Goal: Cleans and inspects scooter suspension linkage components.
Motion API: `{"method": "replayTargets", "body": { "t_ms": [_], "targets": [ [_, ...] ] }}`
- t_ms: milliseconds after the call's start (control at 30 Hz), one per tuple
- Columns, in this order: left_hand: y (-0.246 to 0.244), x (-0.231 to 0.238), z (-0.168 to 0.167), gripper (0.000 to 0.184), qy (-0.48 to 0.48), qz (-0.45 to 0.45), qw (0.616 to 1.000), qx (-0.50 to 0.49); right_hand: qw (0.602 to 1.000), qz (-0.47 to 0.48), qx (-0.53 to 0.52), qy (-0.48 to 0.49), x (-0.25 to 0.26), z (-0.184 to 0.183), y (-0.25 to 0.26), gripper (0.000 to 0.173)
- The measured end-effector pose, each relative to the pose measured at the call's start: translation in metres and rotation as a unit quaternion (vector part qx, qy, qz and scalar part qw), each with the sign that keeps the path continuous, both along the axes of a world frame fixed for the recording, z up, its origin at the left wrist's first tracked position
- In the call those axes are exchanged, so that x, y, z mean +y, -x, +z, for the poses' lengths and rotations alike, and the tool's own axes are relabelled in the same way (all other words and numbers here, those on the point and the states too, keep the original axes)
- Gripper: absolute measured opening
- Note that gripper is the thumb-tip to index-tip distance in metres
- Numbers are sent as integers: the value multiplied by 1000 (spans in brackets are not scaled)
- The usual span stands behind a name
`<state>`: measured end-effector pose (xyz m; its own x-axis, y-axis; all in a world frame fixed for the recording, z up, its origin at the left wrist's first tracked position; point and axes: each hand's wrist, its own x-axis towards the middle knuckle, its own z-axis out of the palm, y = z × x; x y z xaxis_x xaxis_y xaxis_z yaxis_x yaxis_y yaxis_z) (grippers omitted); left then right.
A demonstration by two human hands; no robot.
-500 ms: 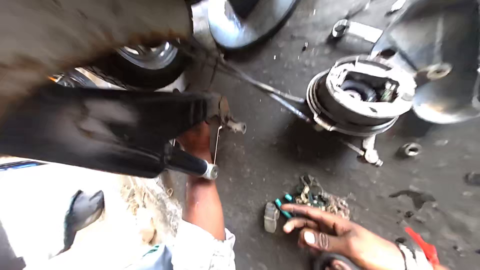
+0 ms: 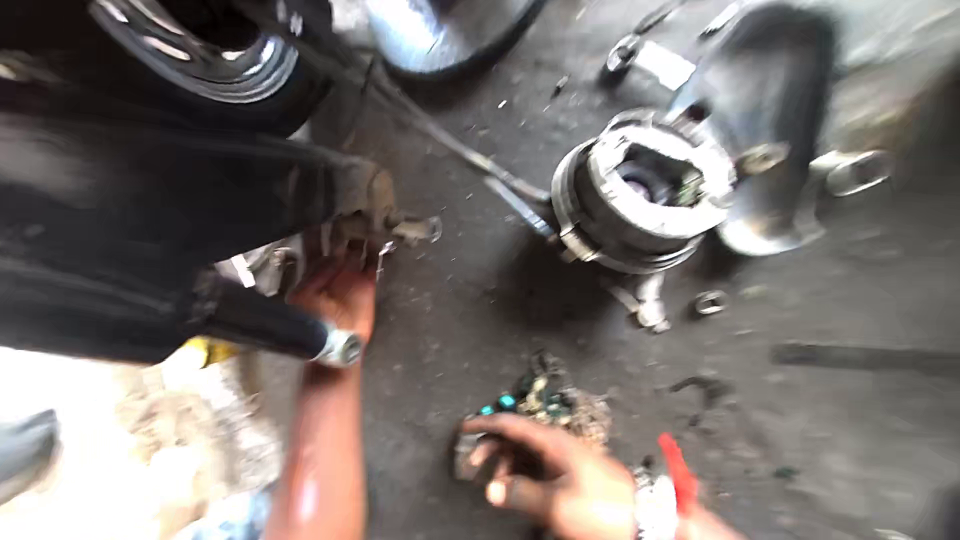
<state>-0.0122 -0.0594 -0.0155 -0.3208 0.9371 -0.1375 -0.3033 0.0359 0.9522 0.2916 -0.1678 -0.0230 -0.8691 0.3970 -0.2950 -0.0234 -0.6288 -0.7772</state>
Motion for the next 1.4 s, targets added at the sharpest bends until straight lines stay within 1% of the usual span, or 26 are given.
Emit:
{"method": "replayTargets", "body": {
  "t_ms": [33,67,133,167,233,300,367,433,467,567,633,700,733,767,800,833,867,933,967,1000,1033,1133,1200,1300,1367,1400],
  "targets": [
    [-23,-2,1,43,24,0,998,50,995,-2,-56,-82,-1,4,-4,54],
    [-45,-7,3,48,52,1,994,97,977,2,-115,-178,-1,7,-8,52],
    [-72,-24,9,62,113,-18,979,169,918,-4,-182,-352,-7,6,-15,51],
    [-79,-34,8,64,137,-4,972,193,895,-7,-193,-403,-12,0,-18,51],
    [-93,-52,3,59,181,43,959,214,860,19,-228,-457,-21,-13,-24,51],
    [-110,-68,-1,51,223,72,951,203,809,51,-288,-510,-26,-30,-30,48],
    [-120,-97,1,45,259,66,936,230,789,91,-309,-523,-32,-36,-34,46],
    [-119,-119,7,42,266,65,924,267,776,50,-306,-550,-31,-48,-35,41],
    [-117,-128,10,40,271,73,920,274,780,25,-308,-545,-28,-51,-36,36],
    [-113,-157,15,37,311,115,902,278,828,-8,-331,-452,-7,-42,-43,28],
    [-117,-177,15,36,327,124,892,287,840,-47,-335,-424,4,-37,-50,25],
    [-126,-193,13,35,310,123,893,301,843,-86,-330,-417,12,-29,-52,25],
    [-134,-202,15,35,291,114,901,302,851,-106,-323,-400,12,-24,-51,27],
    [-143,-209,17,37,261,92,909,312,874,-116,-312,-355,10,-19,-48,30],
    [-154,-216,21,41,217,58,919,323,906,-123,-290,-284,6,-11,-44,34],
    [-166,-221,25,47,172,27,927,332,936,-136,-258,-198,2,-1,-37,31],
    [-181,-226,28,57,136,10,933,333,955,-146,-230,-119,-5,11,-29,27],
    [-211,-236,29,85,96,12,949,300,965,-166,-201,-2,-19,29,-12,18],
    [-222,-241,25,94,85,26,952,294,968,-165,-187,39,-24,34,-6,18],
    [-229,-246,21,99,71,43,949,304,969,-157,-175,68,-28,36,-2,19],
    [-230,-250,16,99,53,62,943,324,971,-145,-167,87,-31,40,0,18],
    [-211,-255,12,89,16,79,929,362,975,-107,-151,126,-30,56,3,9],
    [-192,-262,17,79,27,70,916,395,979,-78,-153,114,-34,54,2,6],
    [-188,-266,15,47,56,81,876,471,980,-32,-187,57,-36,37,-9,17],
    [-190,-273,17,35,103,87,861,491,980,-22,-196,42,-47,28,-13,24],
    [-190,-276,18,33,123,92,856,494,980,-15,-195,45,-52,27,-15,28]
  ]
}}
